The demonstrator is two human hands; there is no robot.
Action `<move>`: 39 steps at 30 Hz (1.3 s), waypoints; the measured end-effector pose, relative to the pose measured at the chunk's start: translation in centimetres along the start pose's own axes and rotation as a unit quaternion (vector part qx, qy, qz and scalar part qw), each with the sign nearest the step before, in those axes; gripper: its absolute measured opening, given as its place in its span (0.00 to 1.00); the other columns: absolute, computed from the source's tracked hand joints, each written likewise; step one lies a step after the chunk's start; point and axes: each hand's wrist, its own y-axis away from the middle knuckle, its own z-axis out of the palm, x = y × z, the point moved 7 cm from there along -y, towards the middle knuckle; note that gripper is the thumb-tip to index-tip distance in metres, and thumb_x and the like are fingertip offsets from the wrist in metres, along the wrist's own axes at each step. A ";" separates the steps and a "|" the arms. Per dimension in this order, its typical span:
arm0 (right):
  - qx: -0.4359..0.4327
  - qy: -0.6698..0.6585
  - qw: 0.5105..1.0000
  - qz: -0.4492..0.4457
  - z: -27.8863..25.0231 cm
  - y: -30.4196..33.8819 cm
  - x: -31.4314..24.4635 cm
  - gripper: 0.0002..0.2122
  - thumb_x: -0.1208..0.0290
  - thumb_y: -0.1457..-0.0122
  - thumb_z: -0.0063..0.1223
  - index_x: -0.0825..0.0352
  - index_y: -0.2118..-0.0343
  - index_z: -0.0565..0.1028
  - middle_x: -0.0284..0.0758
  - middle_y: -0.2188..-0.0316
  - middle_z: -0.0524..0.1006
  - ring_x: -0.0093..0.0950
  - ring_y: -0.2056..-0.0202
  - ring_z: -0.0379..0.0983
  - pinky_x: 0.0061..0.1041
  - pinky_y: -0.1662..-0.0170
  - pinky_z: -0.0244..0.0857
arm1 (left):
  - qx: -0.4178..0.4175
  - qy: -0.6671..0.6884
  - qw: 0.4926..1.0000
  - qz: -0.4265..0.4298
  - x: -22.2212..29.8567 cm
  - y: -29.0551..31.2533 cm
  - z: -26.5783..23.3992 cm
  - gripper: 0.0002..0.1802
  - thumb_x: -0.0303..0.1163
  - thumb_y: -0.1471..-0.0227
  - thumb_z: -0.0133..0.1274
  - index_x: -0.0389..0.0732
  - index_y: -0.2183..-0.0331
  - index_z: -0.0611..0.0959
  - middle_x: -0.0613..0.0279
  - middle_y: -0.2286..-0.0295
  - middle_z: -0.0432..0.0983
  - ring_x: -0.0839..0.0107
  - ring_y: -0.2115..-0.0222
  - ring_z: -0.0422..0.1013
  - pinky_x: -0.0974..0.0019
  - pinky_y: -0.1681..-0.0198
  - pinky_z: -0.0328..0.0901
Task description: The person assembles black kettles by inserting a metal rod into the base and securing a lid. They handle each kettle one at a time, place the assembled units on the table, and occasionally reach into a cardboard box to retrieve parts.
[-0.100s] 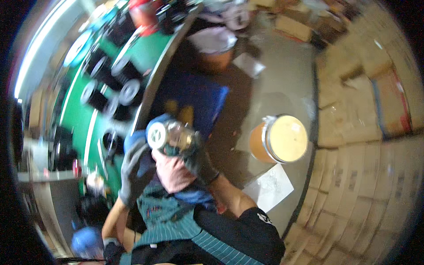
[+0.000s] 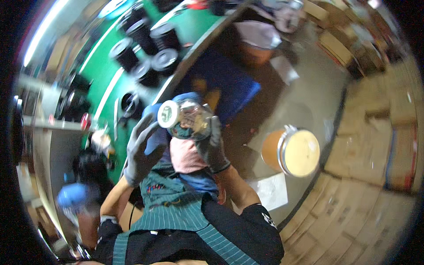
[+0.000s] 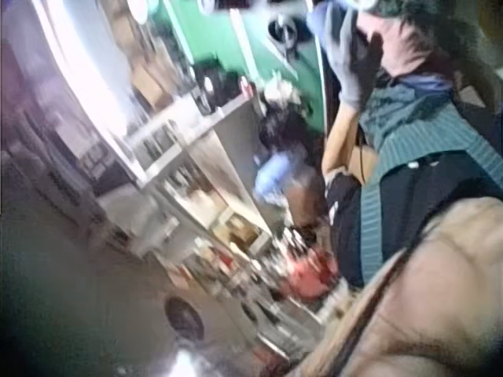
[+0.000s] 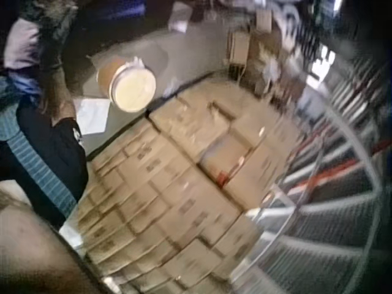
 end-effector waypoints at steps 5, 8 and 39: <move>-0.123 0.874 0.370 -0.289 2.9 -1.0 3.2 0.35 0.69 0.34 0.53 0.70 0.28 0.52 0.53 0.32 0.63 0.49 0.30 0.58 0.45 0.26 0.47 | 0.148 0.015 0.987 -0.057 -0.3 3.6 -4.9 0.32 0.30 0.47 0.70 0.42 0.41 0.78 0.40 0.35 0.64 0.45 0.37 0.69 0.47 0.37 0.68; -0.186 0.824 0.464 -0.265 3.7 -1.1 4.8 0.34 0.67 0.33 0.53 0.69 0.28 0.53 0.50 0.33 0.64 0.44 0.33 0.61 0.42 0.29 0.52 | 0.270 -0.008 0.962 -0.043 -0.2 6.9 -8.2 0.31 0.40 0.45 0.71 0.41 0.44 0.80 0.39 0.36 0.66 0.48 0.41 0.73 0.50 0.42 0.72; -0.270 0.298 0.739 0.541 7.1 3.7 27.3 0.34 0.43 0.25 0.37 0.65 0.27 0.59 0.46 0.34 0.69 0.41 0.34 0.66 0.46 0.29 0.57 | 0.874 0.001 0.085 -0.479 10.0 93.5 0.8 0.19 0.40 0.40 0.58 0.39 0.51 0.81 0.58 0.55 0.81 0.62 0.52 0.78 0.62 0.49 0.75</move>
